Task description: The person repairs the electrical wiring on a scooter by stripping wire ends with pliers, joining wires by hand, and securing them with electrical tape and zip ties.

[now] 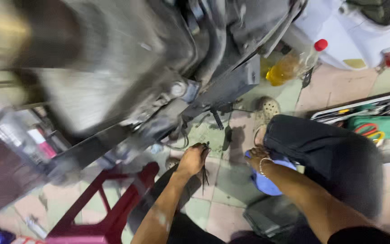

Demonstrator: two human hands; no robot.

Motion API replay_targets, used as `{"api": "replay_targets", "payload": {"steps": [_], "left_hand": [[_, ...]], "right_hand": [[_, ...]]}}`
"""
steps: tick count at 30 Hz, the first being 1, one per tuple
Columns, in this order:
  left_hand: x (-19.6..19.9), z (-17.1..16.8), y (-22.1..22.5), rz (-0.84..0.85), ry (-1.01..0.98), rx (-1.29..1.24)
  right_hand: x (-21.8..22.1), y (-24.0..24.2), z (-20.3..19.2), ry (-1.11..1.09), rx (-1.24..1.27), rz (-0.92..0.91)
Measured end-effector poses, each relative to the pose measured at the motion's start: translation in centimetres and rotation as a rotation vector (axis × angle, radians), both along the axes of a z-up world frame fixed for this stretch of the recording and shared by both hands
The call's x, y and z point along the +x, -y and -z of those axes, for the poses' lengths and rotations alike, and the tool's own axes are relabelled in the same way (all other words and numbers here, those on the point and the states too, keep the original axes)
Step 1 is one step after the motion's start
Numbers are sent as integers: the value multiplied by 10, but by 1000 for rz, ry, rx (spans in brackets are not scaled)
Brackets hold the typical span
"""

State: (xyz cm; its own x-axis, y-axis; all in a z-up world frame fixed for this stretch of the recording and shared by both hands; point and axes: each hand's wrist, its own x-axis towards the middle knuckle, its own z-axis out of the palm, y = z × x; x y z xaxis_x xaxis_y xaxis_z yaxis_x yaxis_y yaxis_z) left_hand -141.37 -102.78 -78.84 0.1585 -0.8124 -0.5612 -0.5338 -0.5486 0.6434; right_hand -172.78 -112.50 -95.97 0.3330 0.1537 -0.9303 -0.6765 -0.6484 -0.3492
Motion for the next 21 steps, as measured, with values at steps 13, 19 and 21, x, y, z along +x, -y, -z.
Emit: {"api": "replay_targets", "payload": {"steps": [13,19,21], "left_hand": [[20,277,14,209,62,-272],[14,333,44,337,100,-9],[4,337,50,473,132,4]], "right_hand": [[53,-88,79,242,273,6],[62,-150,157,307,251,-466],[68,-166,190,357,237,-525]]}}
